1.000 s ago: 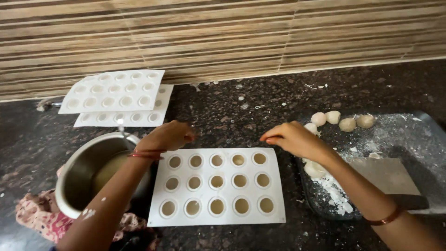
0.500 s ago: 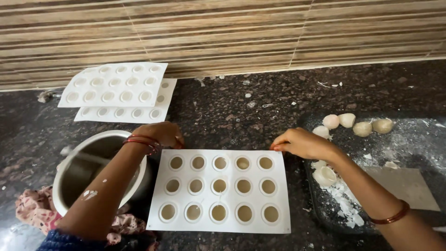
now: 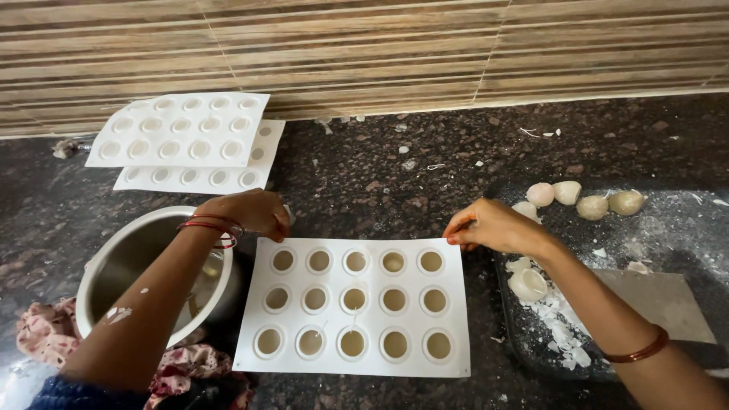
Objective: The recorder uses a spoon to carefully fill several white silicone molds with a liquid from a metal pot.
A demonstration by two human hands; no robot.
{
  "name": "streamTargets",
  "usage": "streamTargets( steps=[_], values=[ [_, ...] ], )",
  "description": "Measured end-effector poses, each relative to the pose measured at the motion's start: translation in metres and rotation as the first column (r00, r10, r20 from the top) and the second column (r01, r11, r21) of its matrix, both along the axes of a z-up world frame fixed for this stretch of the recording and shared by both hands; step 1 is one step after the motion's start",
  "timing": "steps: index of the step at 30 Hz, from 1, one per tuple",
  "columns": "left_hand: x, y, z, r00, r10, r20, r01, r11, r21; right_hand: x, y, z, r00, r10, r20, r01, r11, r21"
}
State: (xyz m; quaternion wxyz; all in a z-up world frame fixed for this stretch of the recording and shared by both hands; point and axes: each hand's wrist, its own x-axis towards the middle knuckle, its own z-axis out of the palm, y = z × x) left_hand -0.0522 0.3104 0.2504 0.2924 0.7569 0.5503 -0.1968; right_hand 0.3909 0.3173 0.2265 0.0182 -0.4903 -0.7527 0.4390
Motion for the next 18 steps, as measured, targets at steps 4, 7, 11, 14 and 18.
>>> streamTargets(
  steps=[4, 7, 11, 14, 18],
  values=[
    [0.000, 0.003, 0.000, 1.000, 0.006, -0.003, -0.006, 1.000, 0.019, 0.004, 0.003, -0.003, 0.997, -0.017, -0.074, 0.014, 0.999, -0.033],
    [-0.002, 0.004, 0.001, 0.999, -0.039, -0.003, 0.039, 0.998, 0.040, 0.004, 0.004, 0.000, 0.998, -0.060, -0.026, 0.059, 0.998, -0.032],
    [0.005, -0.001, 0.013, 0.999, 0.039, 0.028, -0.041, 0.998, 0.047, 0.008, 0.010, -0.007, 0.990, -0.071, -0.123, 0.064, 0.996, -0.063],
    [0.006, 0.000, 0.017, 0.996, 0.076, 0.036, -0.077, 0.996, 0.051, 0.008, 0.010, -0.002, 0.991, -0.086, -0.099, 0.082, 0.996, -0.047],
    [0.002, 0.009, 0.011, 0.996, 0.066, 0.063, -0.070, 0.996, 0.063, 0.009, 0.011, -0.002, 0.990, -0.106, -0.089, 0.102, 0.993, -0.052]
  ],
)
